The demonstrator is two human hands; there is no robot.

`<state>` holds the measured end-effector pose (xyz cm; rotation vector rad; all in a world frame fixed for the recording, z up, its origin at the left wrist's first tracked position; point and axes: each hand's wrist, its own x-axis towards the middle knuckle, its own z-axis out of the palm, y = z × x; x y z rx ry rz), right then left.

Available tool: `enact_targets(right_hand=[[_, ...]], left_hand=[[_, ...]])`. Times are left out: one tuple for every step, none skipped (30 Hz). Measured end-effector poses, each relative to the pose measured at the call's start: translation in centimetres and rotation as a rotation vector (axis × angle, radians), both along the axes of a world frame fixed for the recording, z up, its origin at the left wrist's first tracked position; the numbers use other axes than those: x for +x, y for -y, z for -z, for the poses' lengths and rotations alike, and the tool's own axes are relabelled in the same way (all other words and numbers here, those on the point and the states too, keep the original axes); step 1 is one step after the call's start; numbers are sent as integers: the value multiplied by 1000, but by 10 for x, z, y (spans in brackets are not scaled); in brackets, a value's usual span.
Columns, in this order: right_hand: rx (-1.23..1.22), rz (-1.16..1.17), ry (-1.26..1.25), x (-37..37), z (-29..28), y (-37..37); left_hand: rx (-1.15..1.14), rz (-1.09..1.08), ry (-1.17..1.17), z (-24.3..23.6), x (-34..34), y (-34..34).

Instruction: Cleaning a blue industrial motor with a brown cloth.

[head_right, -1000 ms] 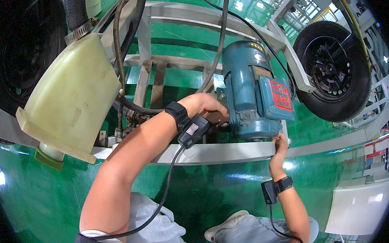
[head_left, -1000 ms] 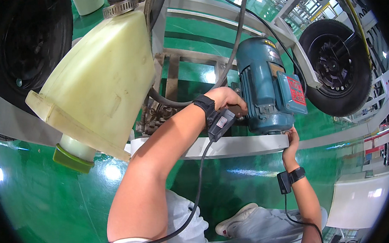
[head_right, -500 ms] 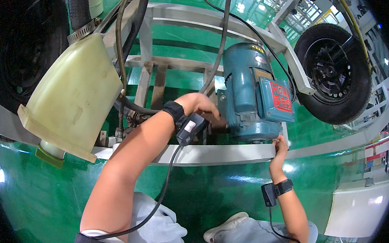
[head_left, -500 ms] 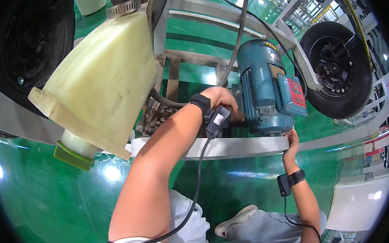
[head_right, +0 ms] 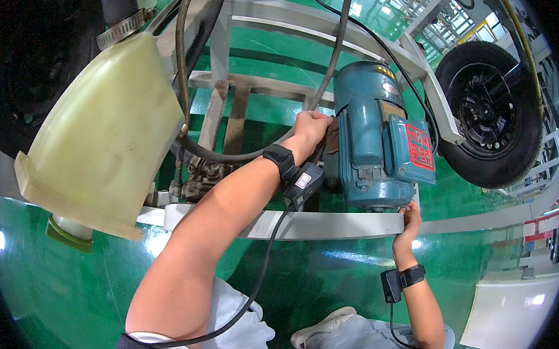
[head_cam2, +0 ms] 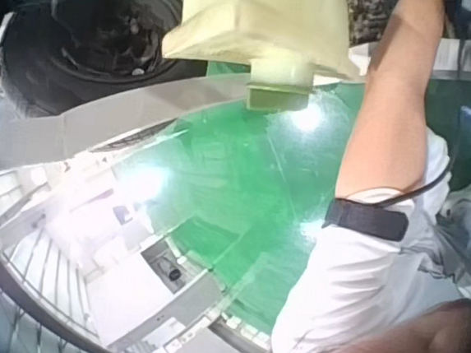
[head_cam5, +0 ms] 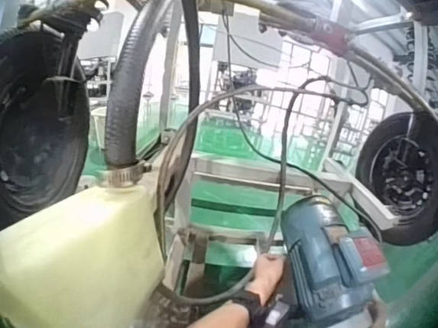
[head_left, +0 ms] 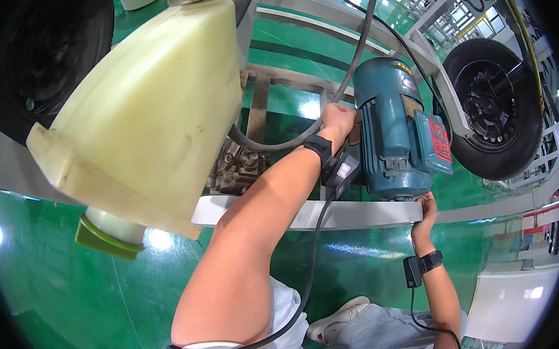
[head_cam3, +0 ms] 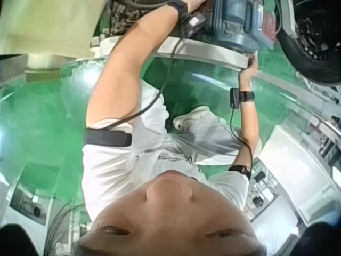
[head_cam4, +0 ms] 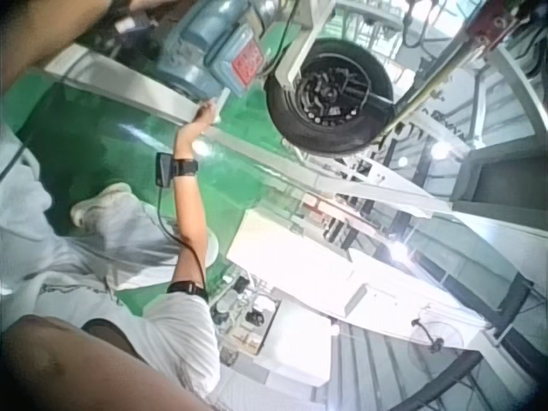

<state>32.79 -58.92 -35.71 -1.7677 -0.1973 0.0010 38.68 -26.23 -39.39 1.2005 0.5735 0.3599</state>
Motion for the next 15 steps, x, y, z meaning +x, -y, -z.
enact_targets(right_hand=[[0,1,0,-1,1,0],[4,32,14,-4,1,-4],[9,63,28,-6,0,-7],[8,68,31,-7,0,-6],[-3,68,31,-7,0,-6],[-15,67,32,-7,0,-5],[-15,66,38,-6,1,-6],[-9,52,36,-5,3,-4],[-3,38,33,-4,5,-2],[-24,37,48,-3,5,1],[-25,34,45,-4,5,-3],[-33,55,60,-7,4,-6],[-42,76,75,-9,3,-9],[-44,78,76,-9,2,-9],[-27,83,58,-9,0,-8]], left_hand=[[-80,14,-8,1,2,0],[-80,19,-7,-1,3,0],[-55,71,-4,-1,2,-1],[-30,123,-2,-1,2,-1],[-28,123,5,-1,4,-2],[-15,122,-12,1,5,-3],[-2,122,-29,2,7,-4],[-46,145,4,4,6,-6],[-48,147,7,3,8,-5],[-42,151,10,3,10,-4],[-35,150,8,4,9,-6],[-35,147,5,4,9,-6],[-6,126,-15,4,10,-5],[21,110,-31,0,10,-3],[19,112,-31,-4,9,0]])
